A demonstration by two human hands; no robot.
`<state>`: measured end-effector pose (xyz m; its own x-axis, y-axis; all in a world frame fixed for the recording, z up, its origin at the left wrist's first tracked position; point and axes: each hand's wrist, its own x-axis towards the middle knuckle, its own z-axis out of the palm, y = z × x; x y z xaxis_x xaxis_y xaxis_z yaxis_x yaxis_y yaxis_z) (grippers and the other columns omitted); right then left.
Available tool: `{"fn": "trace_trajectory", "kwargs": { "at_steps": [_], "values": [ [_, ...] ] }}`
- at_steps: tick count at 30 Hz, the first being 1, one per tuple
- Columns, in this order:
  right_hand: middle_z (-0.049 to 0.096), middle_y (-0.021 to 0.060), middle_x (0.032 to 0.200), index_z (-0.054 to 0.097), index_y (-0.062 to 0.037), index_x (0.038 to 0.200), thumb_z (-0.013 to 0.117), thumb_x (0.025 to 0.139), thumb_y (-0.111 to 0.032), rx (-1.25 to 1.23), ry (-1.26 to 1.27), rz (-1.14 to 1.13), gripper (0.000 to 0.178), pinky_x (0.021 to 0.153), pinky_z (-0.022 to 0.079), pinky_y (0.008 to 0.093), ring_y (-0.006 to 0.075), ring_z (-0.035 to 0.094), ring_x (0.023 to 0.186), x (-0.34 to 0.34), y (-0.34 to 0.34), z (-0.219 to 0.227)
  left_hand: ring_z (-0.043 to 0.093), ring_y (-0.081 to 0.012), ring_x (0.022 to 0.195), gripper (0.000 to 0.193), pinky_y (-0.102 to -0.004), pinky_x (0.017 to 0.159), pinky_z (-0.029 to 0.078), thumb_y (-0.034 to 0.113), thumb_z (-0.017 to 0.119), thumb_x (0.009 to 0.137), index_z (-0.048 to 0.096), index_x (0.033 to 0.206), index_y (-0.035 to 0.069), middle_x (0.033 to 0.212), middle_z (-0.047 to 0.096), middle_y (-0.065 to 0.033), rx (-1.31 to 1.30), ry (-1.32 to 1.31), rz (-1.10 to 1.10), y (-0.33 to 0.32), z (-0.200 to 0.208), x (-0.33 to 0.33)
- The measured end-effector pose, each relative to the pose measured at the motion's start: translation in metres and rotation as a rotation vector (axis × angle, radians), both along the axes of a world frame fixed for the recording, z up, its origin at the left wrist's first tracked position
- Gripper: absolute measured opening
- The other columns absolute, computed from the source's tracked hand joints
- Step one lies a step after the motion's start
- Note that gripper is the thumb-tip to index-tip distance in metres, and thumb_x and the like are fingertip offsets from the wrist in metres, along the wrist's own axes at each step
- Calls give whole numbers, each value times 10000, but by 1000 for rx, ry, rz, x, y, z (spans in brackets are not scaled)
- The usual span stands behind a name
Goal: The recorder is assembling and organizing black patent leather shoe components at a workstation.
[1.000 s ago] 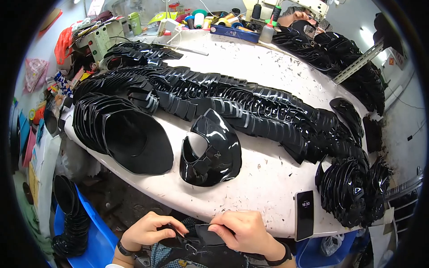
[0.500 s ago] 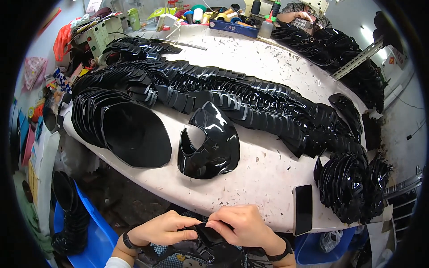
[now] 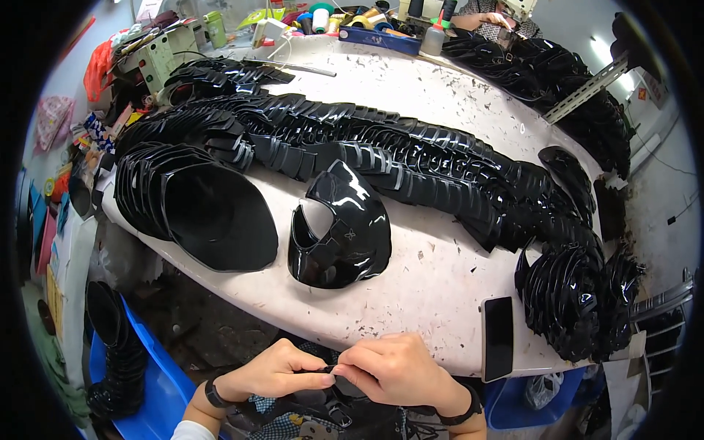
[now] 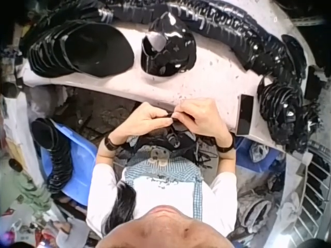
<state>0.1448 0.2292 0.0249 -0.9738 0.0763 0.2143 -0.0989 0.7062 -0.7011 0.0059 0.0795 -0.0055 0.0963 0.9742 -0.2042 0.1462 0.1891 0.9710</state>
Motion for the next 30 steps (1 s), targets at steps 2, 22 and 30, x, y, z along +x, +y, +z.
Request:
{"fn": "trace_trajectory", "kwargs": {
  "at_steps": [2, 22, 30],
  "values": [
    [530, -5, 542, 587, -97, 677, 661, 716, -175, 82, 8, 22, 115, 433, 400, 242, 151, 515, 437, 1, 1, 0, 385, -128, 421, 295, -262, 431, 324, 237, 556, 828, 550, 656, -3, 487, 443, -78, 86, -47, 73, -1, -6, 6],
    [561, 62, 700, 545, -48, 732, 725, 640, -105, -372, 163, -572, 210, 600, 412, 278, 199, 514, 642, 27, -62, -49, 448, -59, 500, 194, -196, 456, 353, 127, 555, 827, 595, 752, -47, 573, 545, -55, 167, -97, 633, -18, -26, 28],
    [527, 58, 827, 498, -44, 770, 676, 706, -72, -739, 221, -535, 191, 690, 373, 263, 162, 456, 739, 32, -64, -76, 398, -48, 497, 190, -200, 443, 312, 127, 552, 829, 596, 813, -58, 560, 499, -24, 130, -106, 679, -19, -31, 36]
  ]
}}
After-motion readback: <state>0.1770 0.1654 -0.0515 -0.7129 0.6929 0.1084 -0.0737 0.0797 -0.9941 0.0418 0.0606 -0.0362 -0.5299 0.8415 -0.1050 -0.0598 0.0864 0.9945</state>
